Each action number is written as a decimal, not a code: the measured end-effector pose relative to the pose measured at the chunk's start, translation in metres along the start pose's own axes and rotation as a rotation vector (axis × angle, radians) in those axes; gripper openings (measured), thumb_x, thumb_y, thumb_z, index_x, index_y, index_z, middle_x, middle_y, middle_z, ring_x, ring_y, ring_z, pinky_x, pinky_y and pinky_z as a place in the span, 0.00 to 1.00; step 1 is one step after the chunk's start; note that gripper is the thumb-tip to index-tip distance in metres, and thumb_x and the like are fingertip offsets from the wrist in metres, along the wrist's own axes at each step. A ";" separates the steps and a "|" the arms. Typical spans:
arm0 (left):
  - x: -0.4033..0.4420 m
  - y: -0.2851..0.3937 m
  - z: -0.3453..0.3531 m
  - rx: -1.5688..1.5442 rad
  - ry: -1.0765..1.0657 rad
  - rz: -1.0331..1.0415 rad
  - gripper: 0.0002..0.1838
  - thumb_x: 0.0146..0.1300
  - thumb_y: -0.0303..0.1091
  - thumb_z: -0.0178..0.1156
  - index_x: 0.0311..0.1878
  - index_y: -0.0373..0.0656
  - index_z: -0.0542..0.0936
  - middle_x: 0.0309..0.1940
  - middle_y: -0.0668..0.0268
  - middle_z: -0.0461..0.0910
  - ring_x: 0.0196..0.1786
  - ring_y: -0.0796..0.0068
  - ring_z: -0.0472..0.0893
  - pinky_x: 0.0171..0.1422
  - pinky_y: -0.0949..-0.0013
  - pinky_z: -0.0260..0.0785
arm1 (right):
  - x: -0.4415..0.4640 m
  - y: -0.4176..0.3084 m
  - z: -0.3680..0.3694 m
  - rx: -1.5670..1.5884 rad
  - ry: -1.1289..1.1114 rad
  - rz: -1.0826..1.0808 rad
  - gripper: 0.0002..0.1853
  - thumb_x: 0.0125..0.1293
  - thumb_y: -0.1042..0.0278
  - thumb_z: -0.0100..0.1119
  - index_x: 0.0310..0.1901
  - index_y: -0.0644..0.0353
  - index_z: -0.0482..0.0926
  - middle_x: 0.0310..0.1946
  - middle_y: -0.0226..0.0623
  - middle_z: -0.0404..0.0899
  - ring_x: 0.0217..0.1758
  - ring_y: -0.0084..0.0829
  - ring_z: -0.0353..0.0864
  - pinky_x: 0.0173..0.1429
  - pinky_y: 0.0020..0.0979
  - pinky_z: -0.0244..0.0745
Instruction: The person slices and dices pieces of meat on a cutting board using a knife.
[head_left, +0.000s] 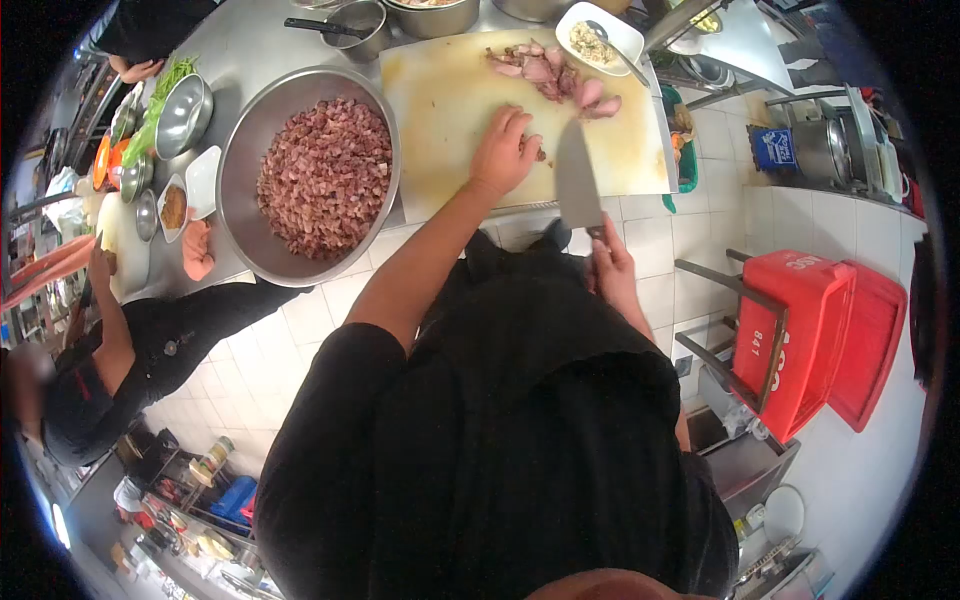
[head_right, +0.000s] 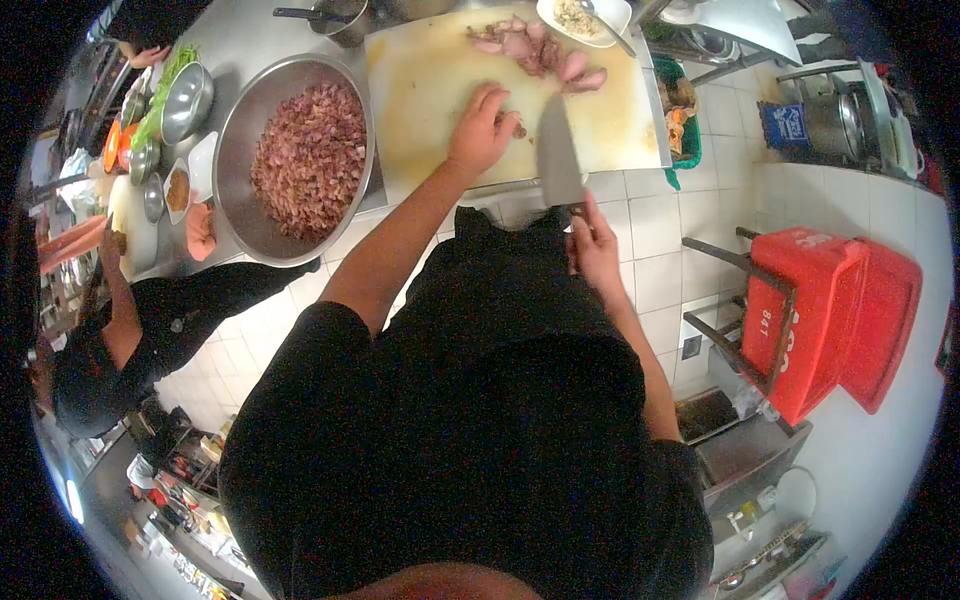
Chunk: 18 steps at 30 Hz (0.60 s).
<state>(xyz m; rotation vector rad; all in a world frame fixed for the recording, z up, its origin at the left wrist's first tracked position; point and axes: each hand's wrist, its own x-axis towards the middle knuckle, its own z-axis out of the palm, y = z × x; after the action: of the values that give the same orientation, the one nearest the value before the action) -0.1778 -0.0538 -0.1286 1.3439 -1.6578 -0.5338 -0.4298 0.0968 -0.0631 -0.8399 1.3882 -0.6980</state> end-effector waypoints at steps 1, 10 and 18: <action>0.001 0.000 0.002 0.026 0.006 0.022 0.20 0.67 0.35 0.68 0.59 0.35 0.79 0.64 0.46 0.77 0.70 0.43 0.75 0.75 0.49 0.70 | 0.006 0.003 0.012 0.042 -0.021 0.016 0.31 0.85 0.68 0.50 0.85 0.43 0.60 0.24 0.24 0.70 0.20 0.18 0.66 0.23 0.24 0.64; -0.001 0.002 0.005 0.055 0.052 -0.048 0.18 0.71 0.30 0.63 0.61 0.36 0.79 0.71 0.46 0.75 0.77 0.39 0.71 0.80 0.49 0.66 | 0.029 -0.014 0.070 0.019 -0.171 0.043 0.32 0.85 0.69 0.52 0.86 0.42 0.60 0.28 0.27 0.76 0.24 0.18 0.71 0.28 0.25 0.71; 0.005 0.026 -0.052 0.150 0.218 0.058 0.19 0.66 0.18 0.59 0.59 0.37 0.81 0.70 0.45 0.77 0.76 0.39 0.72 0.78 0.49 0.71 | 0.010 -0.062 0.081 -0.032 -0.305 0.008 0.33 0.84 0.71 0.52 0.86 0.41 0.59 0.26 0.27 0.73 0.22 0.19 0.71 0.24 0.25 0.70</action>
<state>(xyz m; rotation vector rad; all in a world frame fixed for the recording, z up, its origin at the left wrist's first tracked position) -0.1475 -0.0399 -0.0804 1.4035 -1.5757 -0.2228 -0.3452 0.0625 -0.0168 -0.9239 1.1298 -0.5184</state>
